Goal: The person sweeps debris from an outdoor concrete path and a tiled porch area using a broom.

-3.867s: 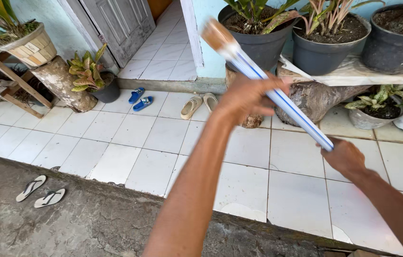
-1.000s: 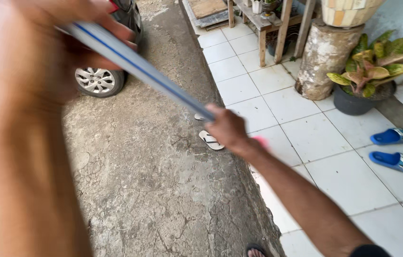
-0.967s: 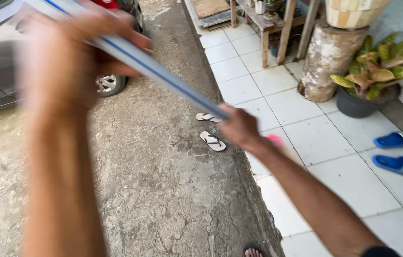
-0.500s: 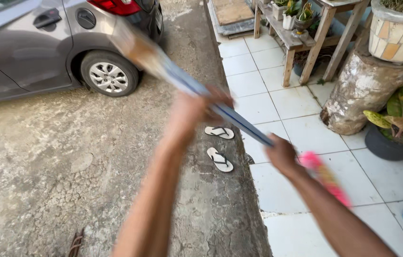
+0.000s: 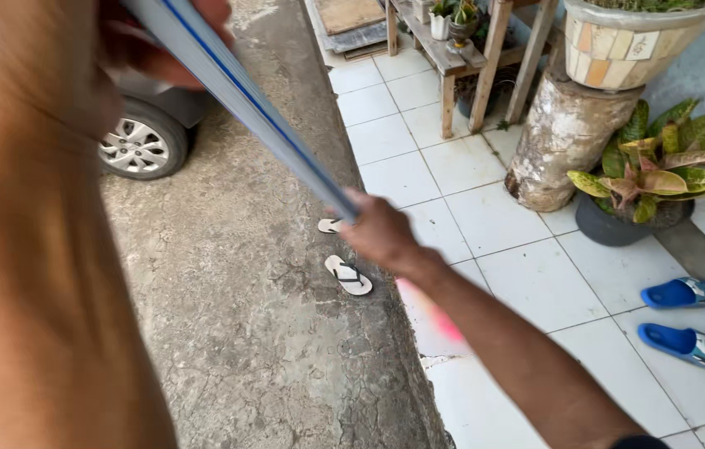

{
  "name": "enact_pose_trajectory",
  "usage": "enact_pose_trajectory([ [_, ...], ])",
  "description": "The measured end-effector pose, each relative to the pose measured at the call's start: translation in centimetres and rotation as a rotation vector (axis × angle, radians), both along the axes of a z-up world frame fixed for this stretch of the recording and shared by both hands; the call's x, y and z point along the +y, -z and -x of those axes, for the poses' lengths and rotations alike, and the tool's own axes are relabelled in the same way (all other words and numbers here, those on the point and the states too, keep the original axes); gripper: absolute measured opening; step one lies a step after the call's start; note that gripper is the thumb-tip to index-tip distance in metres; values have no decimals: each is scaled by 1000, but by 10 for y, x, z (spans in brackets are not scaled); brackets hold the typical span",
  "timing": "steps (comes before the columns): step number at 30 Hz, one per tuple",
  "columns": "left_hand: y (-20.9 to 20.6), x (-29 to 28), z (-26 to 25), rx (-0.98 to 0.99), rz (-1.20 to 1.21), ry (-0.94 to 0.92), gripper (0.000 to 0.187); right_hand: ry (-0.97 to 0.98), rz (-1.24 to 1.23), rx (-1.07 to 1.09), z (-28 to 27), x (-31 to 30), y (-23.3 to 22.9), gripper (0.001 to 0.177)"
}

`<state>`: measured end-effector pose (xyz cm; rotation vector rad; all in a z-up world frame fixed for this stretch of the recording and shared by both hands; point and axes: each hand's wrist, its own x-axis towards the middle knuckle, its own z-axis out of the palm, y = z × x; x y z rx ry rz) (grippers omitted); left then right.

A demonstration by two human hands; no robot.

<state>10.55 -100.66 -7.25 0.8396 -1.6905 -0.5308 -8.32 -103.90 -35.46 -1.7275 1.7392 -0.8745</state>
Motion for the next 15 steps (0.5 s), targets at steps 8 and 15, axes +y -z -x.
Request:
enact_pose_trajectory([
  [8, 224, -13, 139, -46, -666, 432, 31, 325, -1, 294, 255, 37, 168, 25],
  [15, 197, -21, 70, 14, -697, 332, 23, 292, -113, 289, 173, 35, 166, 25],
])
